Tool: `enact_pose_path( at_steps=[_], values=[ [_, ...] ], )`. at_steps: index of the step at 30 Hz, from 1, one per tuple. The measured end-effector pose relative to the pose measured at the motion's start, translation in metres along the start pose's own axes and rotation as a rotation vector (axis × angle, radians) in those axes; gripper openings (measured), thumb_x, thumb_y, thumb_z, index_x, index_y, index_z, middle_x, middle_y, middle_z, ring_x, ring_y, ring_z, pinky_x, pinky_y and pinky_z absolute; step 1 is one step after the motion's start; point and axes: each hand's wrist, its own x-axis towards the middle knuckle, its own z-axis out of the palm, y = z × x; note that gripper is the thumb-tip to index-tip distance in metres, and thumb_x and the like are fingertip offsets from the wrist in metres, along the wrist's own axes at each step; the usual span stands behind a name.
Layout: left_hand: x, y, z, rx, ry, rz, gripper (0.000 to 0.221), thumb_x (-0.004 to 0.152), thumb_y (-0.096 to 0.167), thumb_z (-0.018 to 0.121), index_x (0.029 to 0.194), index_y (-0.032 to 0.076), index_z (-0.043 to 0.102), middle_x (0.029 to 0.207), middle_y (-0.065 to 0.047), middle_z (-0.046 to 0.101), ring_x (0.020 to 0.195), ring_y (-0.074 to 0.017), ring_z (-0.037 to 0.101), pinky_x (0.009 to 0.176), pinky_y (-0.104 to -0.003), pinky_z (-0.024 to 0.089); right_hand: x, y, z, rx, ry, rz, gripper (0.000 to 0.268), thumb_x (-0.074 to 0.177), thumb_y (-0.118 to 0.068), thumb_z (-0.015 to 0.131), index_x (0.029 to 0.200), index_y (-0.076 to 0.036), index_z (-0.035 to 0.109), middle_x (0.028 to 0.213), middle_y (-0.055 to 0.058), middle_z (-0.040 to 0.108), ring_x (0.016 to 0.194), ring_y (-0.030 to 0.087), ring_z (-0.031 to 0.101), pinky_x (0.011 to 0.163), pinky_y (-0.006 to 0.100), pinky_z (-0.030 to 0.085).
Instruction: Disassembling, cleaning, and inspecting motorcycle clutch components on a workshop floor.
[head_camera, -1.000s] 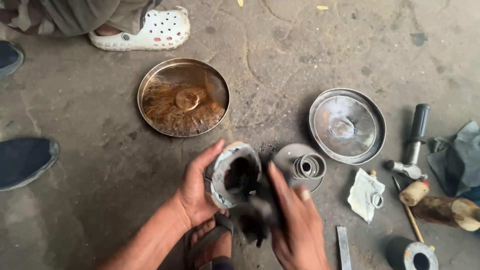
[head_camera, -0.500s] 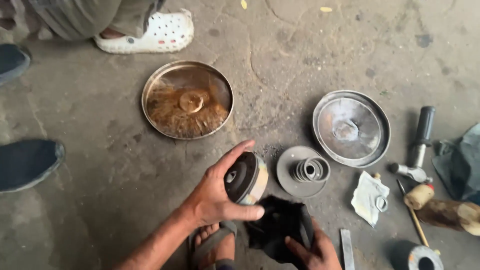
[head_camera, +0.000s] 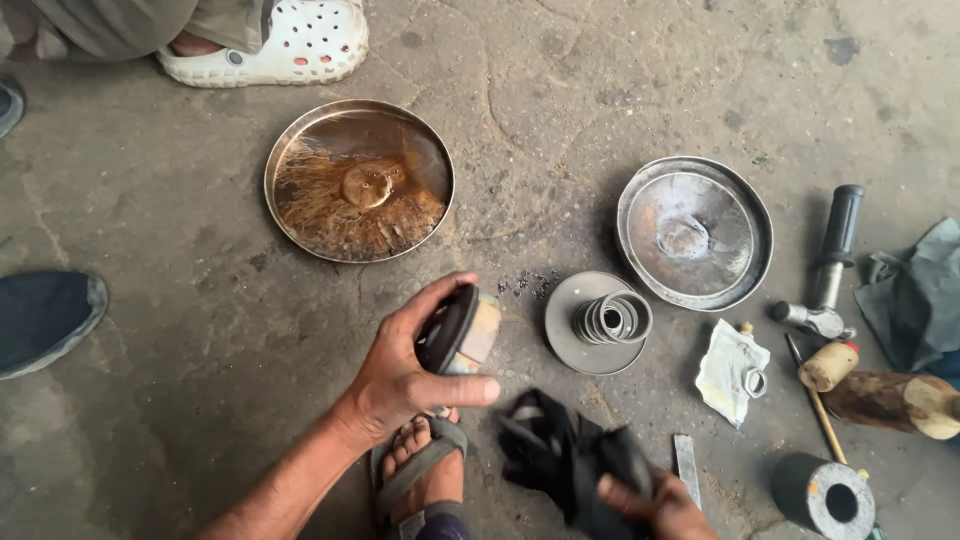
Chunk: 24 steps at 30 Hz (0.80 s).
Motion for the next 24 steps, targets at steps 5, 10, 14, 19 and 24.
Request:
enact_pose_path(
  at_steps=[5,10,14,19,24],
  values=[
    [0.006,0.014,-0.005,0.16,-0.002,0.126,0.116,0.05,0.038,0.086,0.152,0.004,0.043,0.132,-0.018,0.065,0.122,-0.0296,0.067,0.107,-0.044,0.054,-0.142,-0.079,0.06,-0.452,0.1,-0.35,0.072,0.079,-0.029,0.084,0.142,-0.006,0.055,0.13,0.014,0.072,0.12,0.028,0.071,0.103,0.04,0.054],
    [0.004,0.01,0.014,0.765,-0.052,0.401,0.123,0.051,0.034,0.094,0.154,0.006,0.034,0.148,-0.022,0.047,0.136,-0.0374,0.049,0.114,-0.055,0.039,-0.149,-0.128,0.119,-0.334,-0.003,-0.474,0.071,0.081,-0.03,0.076,0.145,-0.006,0.054,0.13,0.015,0.07,0.12,0.03,0.071,0.1,0.044,0.057],
    [-0.006,0.028,0.045,0.945,-0.251,0.271,0.131,0.054,0.033,0.097,0.158,0.013,0.021,0.156,-0.027,0.026,0.142,-0.0461,0.03,0.115,-0.063,0.026,-0.15,-0.123,0.143,0.338,-0.348,-0.26,0.073,0.084,-0.02,0.067,0.151,-0.001,0.044,0.132,0.021,0.071,0.119,0.036,0.071,0.098,0.051,0.057],
    [-0.01,0.019,0.071,0.936,-0.368,0.259,0.133,0.058,0.028,0.096,0.162,0.013,0.015,0.161,-0.031,0.016,0.145,-0.0583,0.017,0.115,-0.069,0.017,-0.14,-0.105,0.125,0.444,-0.474,-0.365,0.077,0.086,-0.013,0.066,0.157,-0.006,0.037,0.132,0.023,0.068,0.119,0.038,0.069,0.1,0.053,0.055],
    [-0.007,0.019,0.084,0.98,-0.516,0.151,0.127,0.064,0.023,0.09,0.163,0.012,0.011,0.163,-0.03,0.01,0.147,-0.0575,0.011,0.116,-0.071,0.015,-0.12,-0.088,0.104,0.476,-0.493,-0.398,0.076,0.086,-0.005,0.068,0.154,-0.004,0.036,0.132,0.024,0.068,0.123,0.035,0.066,0.104,0.05,0.051]
  ],
)
